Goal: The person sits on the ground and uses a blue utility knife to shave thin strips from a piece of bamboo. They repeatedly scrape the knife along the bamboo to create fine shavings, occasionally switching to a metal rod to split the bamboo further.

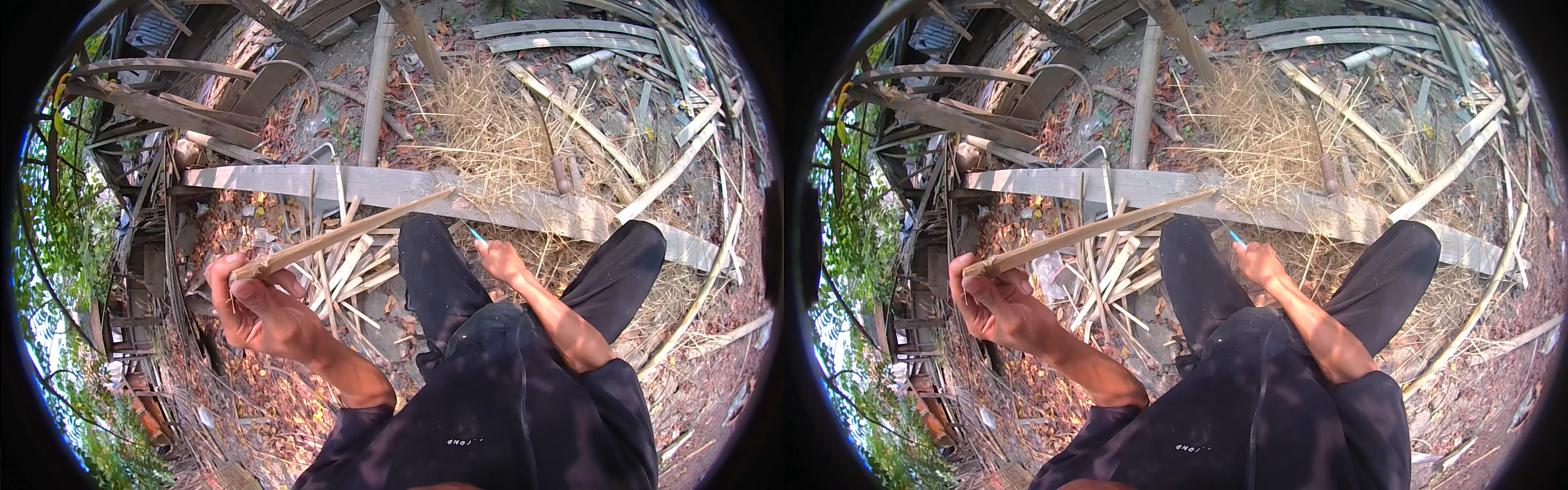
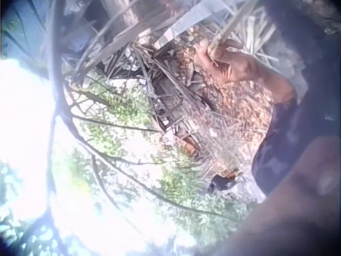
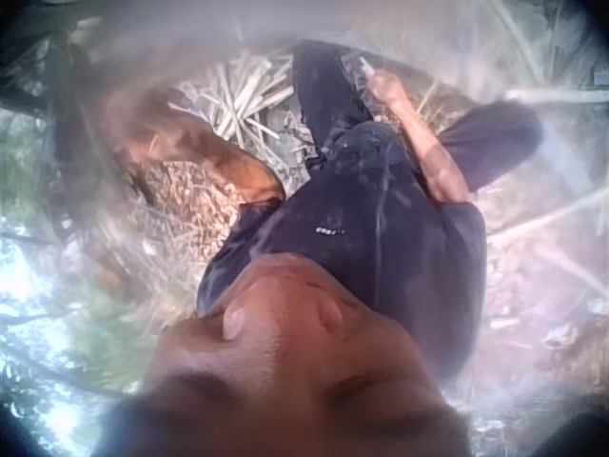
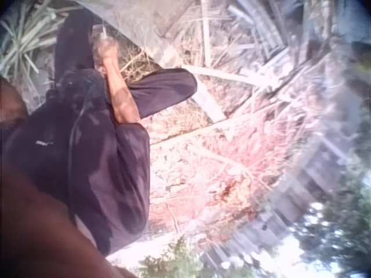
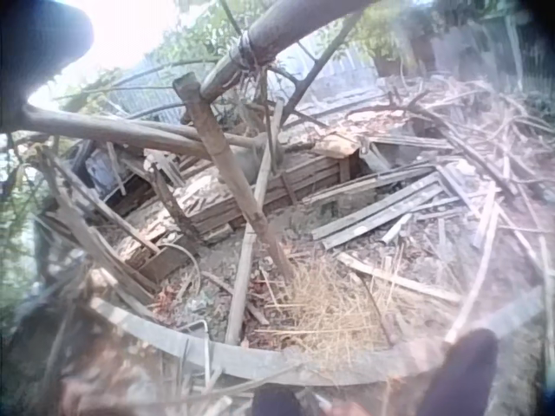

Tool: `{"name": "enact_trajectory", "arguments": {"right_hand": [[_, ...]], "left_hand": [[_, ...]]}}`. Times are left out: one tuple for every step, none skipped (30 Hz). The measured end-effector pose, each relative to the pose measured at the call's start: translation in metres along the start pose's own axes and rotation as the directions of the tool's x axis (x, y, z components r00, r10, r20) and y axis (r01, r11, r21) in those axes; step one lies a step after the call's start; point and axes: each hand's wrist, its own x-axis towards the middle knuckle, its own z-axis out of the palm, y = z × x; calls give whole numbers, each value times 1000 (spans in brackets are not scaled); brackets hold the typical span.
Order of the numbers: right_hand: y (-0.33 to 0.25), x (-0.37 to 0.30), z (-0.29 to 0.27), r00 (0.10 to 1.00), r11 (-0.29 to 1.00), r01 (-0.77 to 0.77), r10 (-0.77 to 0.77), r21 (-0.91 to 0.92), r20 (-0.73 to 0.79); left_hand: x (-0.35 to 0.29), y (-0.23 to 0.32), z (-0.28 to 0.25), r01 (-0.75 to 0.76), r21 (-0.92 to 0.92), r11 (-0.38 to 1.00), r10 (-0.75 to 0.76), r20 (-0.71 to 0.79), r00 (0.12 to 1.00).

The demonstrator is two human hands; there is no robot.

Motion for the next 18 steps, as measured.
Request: {"name": "enact_trajectory", "arguments": {"right_hand": [[8,2,-1,991,999,-43,43,6,-130],[11,4,-6,994,992,83,-76,93,-82],[12,0,-11,996,989,82,-85,126,14],[7,-6,-16,962,941,270,-255,203,-101],[-8,-15,-21,885,848,457,-406,267,-227],[-25,-29,-29,866,827,492,-430,272,-255],[-44,-46,-37,756,699,649,-549,300,-356],[-59,-65,-46,790,705,612,-566,359,-235],[-73,-84,-54,710,595,686,-672,418,-210],[-88,-97,-55,723,601,664,-667,444,-180],[-98,-107,-53,631,466,735,-736,492,-245],[-102,-113,-48,630,457,741,-726,493,-275],[-101,-113,-42,695,562,698,-681,445,-231],[-99,-108,-33,716,606,687,-659,401,-231],[-94,-100,-23,673,563,732,-686,382,-279],[-84,-90,-17,720,672,693,-663,263,-203],[-76,-77,-13,746,744,660,-632,105,-210],[-69,-65,-12,757,775,630,-628,-54,-181]], "left_hand": [[-2,2,1,-1,-10,1000,1,-3,1000],[-3,3,2,1,12,1000,-1,3,1000],[-4,4,3,15,25,1000,-16,8,1000],[-4,4,3,24,19,1000,-25,34,999],[-3,4,5,23,8,1000,-23,60,998],[-2,4,6,18,-8,1000,-17,71,997],[-1,4,7,5,6,1000,-5,80,997],[-2,4,9,10,13,1000,-11,79,997],[-2,4,10,20,4,1000,-20,75,997],[-3,4,10,29,4,1000,-29,47,998],[-4,4,11,20,-5,1000,-19,50,999],[-4,4,11,12,-11,1000,-12,52,999],[-5,4,10,11,-34,999,-9,56,998],[-5,3,10,11,-30,1000,-9,56,998],[-5,3,9,14,-43,999,-12,60,998],[-4,2,8,22,-75,997,-17,61,998],[-3,0,6,24,-44,999,-23,28,999],[-3,-1,6,33,-34,999,-34,-7,999]]}}
